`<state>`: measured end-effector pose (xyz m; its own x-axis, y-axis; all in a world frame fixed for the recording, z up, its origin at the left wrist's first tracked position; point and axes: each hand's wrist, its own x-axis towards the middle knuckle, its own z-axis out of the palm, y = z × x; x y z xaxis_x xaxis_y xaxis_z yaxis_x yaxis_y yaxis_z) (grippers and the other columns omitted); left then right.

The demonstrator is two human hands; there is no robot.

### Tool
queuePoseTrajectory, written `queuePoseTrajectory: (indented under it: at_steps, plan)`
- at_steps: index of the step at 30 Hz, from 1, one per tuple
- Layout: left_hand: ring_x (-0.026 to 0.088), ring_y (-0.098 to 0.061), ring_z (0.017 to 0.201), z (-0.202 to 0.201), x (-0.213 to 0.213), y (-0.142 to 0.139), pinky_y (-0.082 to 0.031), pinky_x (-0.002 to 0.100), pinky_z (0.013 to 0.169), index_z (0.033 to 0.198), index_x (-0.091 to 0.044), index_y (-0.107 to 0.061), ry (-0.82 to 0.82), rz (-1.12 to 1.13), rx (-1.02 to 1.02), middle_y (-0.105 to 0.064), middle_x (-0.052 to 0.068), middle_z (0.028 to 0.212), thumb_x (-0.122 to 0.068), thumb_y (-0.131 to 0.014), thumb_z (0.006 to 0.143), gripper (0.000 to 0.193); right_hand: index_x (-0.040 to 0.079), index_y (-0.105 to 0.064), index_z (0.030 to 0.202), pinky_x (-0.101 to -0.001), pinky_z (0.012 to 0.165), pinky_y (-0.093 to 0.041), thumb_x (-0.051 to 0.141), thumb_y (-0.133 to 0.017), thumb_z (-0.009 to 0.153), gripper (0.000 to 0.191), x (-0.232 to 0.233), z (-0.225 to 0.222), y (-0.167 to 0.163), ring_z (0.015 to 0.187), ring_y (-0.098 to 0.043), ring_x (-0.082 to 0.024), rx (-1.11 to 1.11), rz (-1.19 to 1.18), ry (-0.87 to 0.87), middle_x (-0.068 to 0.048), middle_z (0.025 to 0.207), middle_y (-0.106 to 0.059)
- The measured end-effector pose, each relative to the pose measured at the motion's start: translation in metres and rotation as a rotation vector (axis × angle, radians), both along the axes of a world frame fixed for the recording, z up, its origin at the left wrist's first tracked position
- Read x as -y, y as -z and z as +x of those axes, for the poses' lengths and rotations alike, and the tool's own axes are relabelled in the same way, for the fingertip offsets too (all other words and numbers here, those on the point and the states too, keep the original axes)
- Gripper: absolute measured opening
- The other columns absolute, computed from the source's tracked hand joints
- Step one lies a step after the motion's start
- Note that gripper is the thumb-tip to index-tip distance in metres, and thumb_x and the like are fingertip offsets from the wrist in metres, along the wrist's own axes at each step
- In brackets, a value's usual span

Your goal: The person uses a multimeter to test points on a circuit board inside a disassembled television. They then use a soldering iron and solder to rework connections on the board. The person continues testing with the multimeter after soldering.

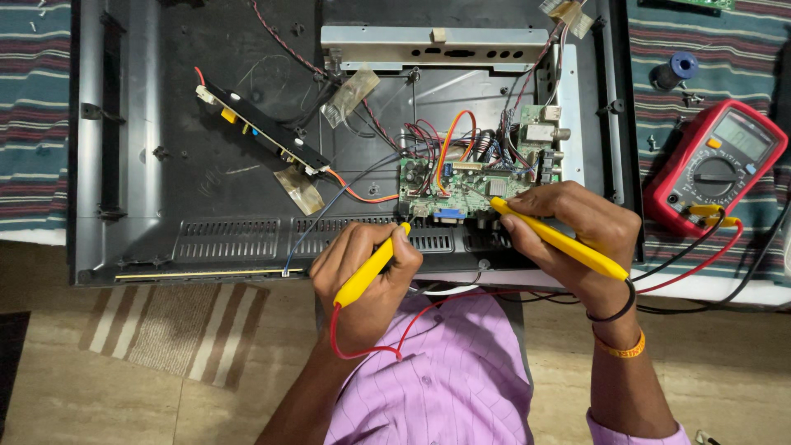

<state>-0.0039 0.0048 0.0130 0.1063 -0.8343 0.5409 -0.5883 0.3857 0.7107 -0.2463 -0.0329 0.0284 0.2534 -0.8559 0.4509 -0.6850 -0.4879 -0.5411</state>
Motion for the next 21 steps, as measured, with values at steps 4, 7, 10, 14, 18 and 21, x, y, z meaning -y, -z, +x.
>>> queuePoseTrajectory:
  at_steps: [4, 7, 10, 14, 18, 21]
  plan:
    - [0.025, -0.067, 0.067, -0.0013, 0.0018, 0.0009, -0.054, 0.035, 0.064, 0.092, -0.001, -0.066, -0.005, -0.019, -0.014, -0.068, 0.009, 0.081, -0.006, -0.074, 0.093, 0.010, 0.002, -0.073, 0.093, -0.0282, 0.077, -0.059, 0.008, -0.085, 0.085, 0.016, 0.0011, -0.0006, 0.0002, 0.088, -0.076, -0.019, 0.003, 0.001, -0.008, -0.010, 0.096, -0.075]
    - [0.025, -0.067, 0.067, -0.0014, 0.0017, 0.0009, -0.054, 0.035, 0.064, 0.092, -0.001, -0.065, -0.007, -0.018, -0.015, -0.067, 0.009, 0.080, -0.006, -0.074, 0.093, 0.010, 0.002, -0.073, 0.094, -0.0280, 0.079, -0.059, 0.008, -0.084, 0.086, 0.015, 0.0015, -0.0008, 0.0009, 0.090, -0.076, -0.019, 0.020, -0.004, -0.020, -0.010, 0.097, -0.075]
    - [0.024, -0.067, 0.067, -0.0013, 0.0017, 0.0008, -0.054, 0.035, 0.064, 0.091, -0.002, -0.065, -0.009, -0.018, -0.010, -0.067, 0.009, 0.080, -0.006, -0.074, 0.093, 0.010, 0.001, -0.072, 0.094, -0.0276, 0.079, -0.059, 0.009, -0.084, 0.087, 0.015, 0.0010, -0.0002, 0.0016, 0.089, -0.076, -0.019, 0.036, 0.003, -0.017, -0.010, 0.098, -0.076]
    - [0.025, -0.067, 0.067, -0.0007, 0.0018, 0.0006, -0.054, 0.035, 0.064, 0.091, -0.001, -0.065, -0.004, -0.026, -0.012, -0.068, 0.009, 0.081, -0.006, -0.074, 0.093, 0.010, 0.001, -0.073, 0.093, -0.0273, 0.078, -0.059, 0.008, -0.084, 0.086, 0.015, 0.0012, -0.0002, 0.0010, 0.088, -0.076, -0.019, 0.021, 0.010, -0.006, -0.010, 0.098, -0.076]
    - [0.025, -0.067, 0.068, 0.0011, 0.0011, 0.0001, -0.054, 0.036, 0.064, 0.091, -0.001, -0.065, 0.006, -0.026, -0.007, -0.067, 0.009, 0.081, -0.006, -0.074, 0.094, 0.011, 0.002, -0.074, 0.092, -0.0272, 0.077, -0.059, 0.009, -0.084, 0.086, 0.014, 0.0021, 0.0006, 0.0007, 0.085, -0.076, -0.018, 0.008, 0.011, 0.001, -0.009, 0.096, -0.076]
    - [0.025, -0.067, 0.067, 0.0007, 0.0008, 0.0001, -0.054, 0.036, 0.064, 0.091, -0.001, -0.065, 0.006, -0.026, -0.014, -0.067, 0.009, 0.081, -0.006, -0.074, 0.094, 0.011, 0.002, -0.074, 0.093, -0.0274, 0.078, -0.059, 0.009, -0.084, 0.087, 0.014, 0.0019, 0.0004, 0.0006, 0.086, -0.076, -0.018, 0.019, 0.013, -0.005, -0.009, 0.097, -0.076]
